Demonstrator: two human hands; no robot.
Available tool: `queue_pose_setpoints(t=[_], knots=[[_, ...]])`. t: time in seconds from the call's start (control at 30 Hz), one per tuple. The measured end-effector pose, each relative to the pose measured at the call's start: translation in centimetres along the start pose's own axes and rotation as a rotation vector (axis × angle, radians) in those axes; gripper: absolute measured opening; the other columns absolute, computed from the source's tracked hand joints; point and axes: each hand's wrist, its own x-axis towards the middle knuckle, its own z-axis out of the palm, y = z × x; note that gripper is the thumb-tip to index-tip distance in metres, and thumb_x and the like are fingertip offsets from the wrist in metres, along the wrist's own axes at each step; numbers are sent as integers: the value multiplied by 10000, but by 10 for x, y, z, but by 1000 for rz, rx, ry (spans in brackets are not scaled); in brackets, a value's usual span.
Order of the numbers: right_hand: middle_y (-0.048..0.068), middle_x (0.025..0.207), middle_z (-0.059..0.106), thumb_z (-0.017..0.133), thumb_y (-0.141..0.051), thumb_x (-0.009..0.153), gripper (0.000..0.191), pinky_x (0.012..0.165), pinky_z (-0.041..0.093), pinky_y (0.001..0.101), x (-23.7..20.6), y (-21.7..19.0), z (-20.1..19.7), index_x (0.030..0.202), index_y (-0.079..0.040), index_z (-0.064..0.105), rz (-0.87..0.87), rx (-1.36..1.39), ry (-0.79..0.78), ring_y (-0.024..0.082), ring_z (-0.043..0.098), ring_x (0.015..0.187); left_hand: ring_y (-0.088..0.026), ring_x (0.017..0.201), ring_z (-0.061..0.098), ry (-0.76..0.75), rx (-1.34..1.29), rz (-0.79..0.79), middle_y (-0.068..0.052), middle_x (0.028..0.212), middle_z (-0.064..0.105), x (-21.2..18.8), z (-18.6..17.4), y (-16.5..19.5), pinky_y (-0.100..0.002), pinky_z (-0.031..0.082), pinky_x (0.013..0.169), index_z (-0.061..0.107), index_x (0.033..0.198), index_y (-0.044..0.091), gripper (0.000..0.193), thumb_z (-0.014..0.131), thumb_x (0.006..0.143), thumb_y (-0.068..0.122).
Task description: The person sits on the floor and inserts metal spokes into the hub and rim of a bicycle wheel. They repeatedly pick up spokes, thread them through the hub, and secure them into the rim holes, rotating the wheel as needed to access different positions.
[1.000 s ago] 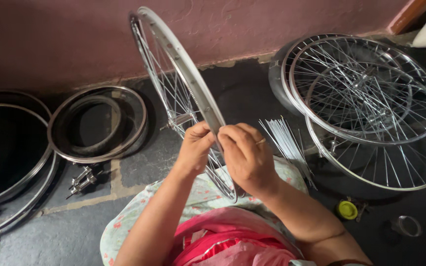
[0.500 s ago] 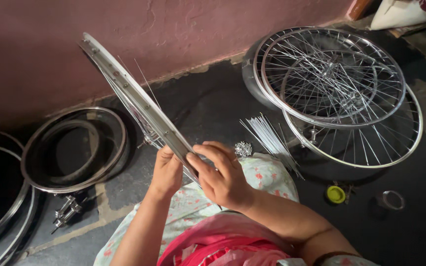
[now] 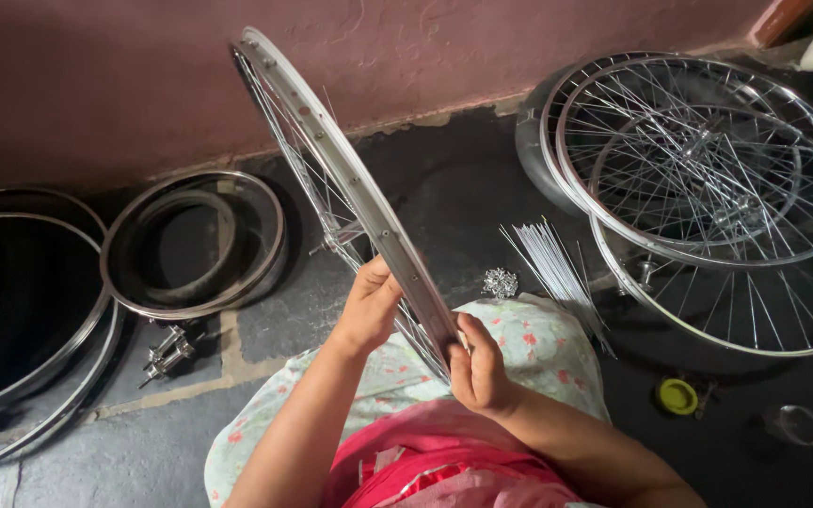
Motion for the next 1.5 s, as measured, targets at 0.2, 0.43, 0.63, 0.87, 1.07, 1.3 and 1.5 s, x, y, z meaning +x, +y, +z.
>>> queue_pose_setpoints(t=[0.2,0.43,0.63,0.87,1.07,1.3,1.5], knots=[[305,1383,528,452,67,1032,494,1103,490,410,-23,8,5,1492,127,283,38,33,-3,358,624,1249,-103,912,634,-33,-17,63,-5,1012,678,0,-2,4,-290,528,822,656,1126,43,209,727,1002,197],[291,1396,539,415,62,1053,474,1098,494,392,-20,5,7,1503,129,280,97,113,-6,326,629,1252,-100,845,638,-10,7,-28,-7,925,686,0,-3,2,-277,526,760,686,1057,28,211,654,1054,237],[295,1379,537,416,59,1032,477,1103,471,410,-22,3,7,1489,131,298,96,77,-17,335,614,1253,-89,876,638,27,-13,-6,21,955,670,0,-4,8,-279,538,799,636,1090,98,240,739,886,171],[267,1368,577,395,40,1066,480,1068,518,395,-21,2,6,1526,77,260,131,221,-45,297,667,1195,-108,918,626,-75,87,-2,-19,1023,687,-1,3,10,-274,515,812,689,1119,27,276,661,1075,298],[279,1351,585,374,34,1075,496,1032,551,408,-17,-4,7,1548,37,224,141,305,-49,294,683,1156,-111,922,627,-61,34,17,-17,1034,683,-3,5,13,-285,521,826,682,1144,35,265,713,995,252],[285,1340,587,354,32,1092,475,1026,567,413,-22,-7,6,1549,26,226,146,325,-48,299,684,1143,-147,997,622,-48,18,21,-39,1109,627,-7,-2,2,-329,519,889,713,1119,2,229,768,1002,192],[288,1327,591,350,33,1082,473,993,581,404,-30,-4,8,1540,28,231,152,308,-31,297,697,1118,-122,1073,550,-49,255,29,1,1222,576,-9,16,19,-294,470,944,692,1159,22,308,668,1023,298]])
